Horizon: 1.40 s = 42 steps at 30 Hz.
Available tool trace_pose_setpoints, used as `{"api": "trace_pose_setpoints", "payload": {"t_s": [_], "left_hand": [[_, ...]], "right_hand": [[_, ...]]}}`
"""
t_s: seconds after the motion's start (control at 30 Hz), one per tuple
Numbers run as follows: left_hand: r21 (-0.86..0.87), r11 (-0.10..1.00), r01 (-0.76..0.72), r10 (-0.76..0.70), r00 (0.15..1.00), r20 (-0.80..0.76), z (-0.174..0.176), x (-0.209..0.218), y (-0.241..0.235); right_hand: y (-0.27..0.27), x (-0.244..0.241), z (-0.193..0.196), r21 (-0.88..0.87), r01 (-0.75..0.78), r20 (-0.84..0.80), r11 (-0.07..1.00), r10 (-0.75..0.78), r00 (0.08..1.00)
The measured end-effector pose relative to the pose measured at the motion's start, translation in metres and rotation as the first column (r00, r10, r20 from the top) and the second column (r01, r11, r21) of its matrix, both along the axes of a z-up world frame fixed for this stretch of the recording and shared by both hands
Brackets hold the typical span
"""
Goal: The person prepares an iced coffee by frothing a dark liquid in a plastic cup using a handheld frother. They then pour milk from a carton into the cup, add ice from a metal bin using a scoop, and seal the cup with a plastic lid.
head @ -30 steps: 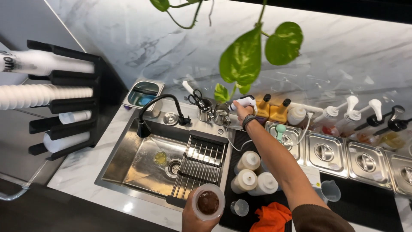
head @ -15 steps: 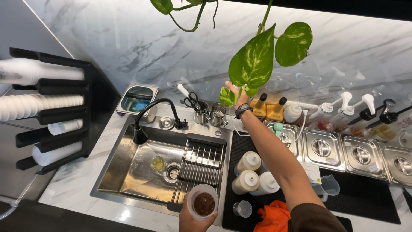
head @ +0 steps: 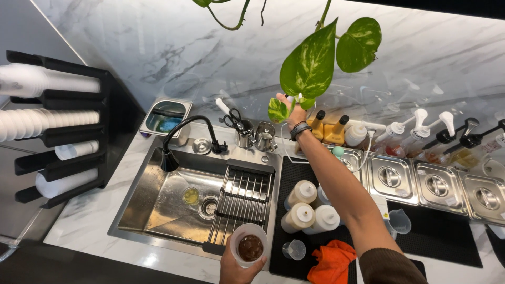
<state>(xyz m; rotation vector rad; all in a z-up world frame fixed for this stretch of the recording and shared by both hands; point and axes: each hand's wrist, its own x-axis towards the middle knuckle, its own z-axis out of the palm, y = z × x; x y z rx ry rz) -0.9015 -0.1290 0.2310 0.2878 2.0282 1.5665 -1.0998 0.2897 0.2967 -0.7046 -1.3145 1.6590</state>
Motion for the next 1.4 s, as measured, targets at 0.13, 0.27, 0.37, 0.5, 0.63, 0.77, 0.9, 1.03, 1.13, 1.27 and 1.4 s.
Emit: {"api": "trace_pose_setpoints", "payload": {"t_s": [0.13,0.27,0.37,0.5,0.63,0.77,0.9,1.03,1.13,1.27,1.4], "left_hand": [[0.024,1.000,0.004,-0.006,0.996,0.086,0.016,0.003,0.004],[0.108,0.994,0.014,-0.019,0.999,0.048,0.029,0.016,0.012],[0.195,0.972,0.132,-0.137,0.990,0.012,0.060,0.029,0.021],[0.241,0.893,0.379,-0.342,0.922,-0.182,0.091,0.058,0.042],[0.280,0.720,0.635,-0.499,0.755,-0.426,0.083,0.091,0.071],[0.174,0.777,0.605,-0.553,0.788,-0.273,0.049,0.138,0.107],[0.310,0.767,0.562,-0.425,0.807,-0.411,0.017,0.183,0.136],[0.235,0.828,0.510,-0.349,0.795,-0.497,-0.031,0.221,0.154],[0.182,0.846,0.502,-0.352,0.781,-0.516,-0.073,0.245,0.164],[0.118,0.908,0.402,-0.340,0.872,-0.351,-0.108,0.281,0.181],[0.077,0.900,0.428,-0.391,0.873,-0.291,-0.117,0.298,0.196]], "right_hand": [[0.023,0.020,0.003,0.391,0.046,-0.201,0.919,0.037,0.979],[-0.001,0.117,0.076,0.126,-0.172,-0.316,0.977,0.204,0.927],[-0.028,0.214,0.135,0.192,-0.423,-0.460,0.886,0.462,0.758],[-0.039,0.353,0.179,0.334,-0.592,-0.461,0.734,0.675,0.577],[-0.058,0.468,0.185,0.397,-0.611,-0.394,0.685,0.729,0.561],[-0.098,0.522,0.154,0.434,-0.562,-0.314,0.704,0.703,0.638],[-0.127,0.547,0.102,0.346,-0.395,-0.153,0.851,0.467,0.871],[-0.136,0.573,0.046,0.186,-0.354,-0.045,0.917,0.368,0.929],[-0.135,0.586,0.033,0.243,-0.326,-0.006,0.914,0.337,0.941],[-0.119,0.607,-0.013,0.262,-0.234,0.101,0.936,0.215,0.971],[-0.113,0.617,-0.031,0.288,-0.194,0.102,0.938,0.172,0.980]]}}
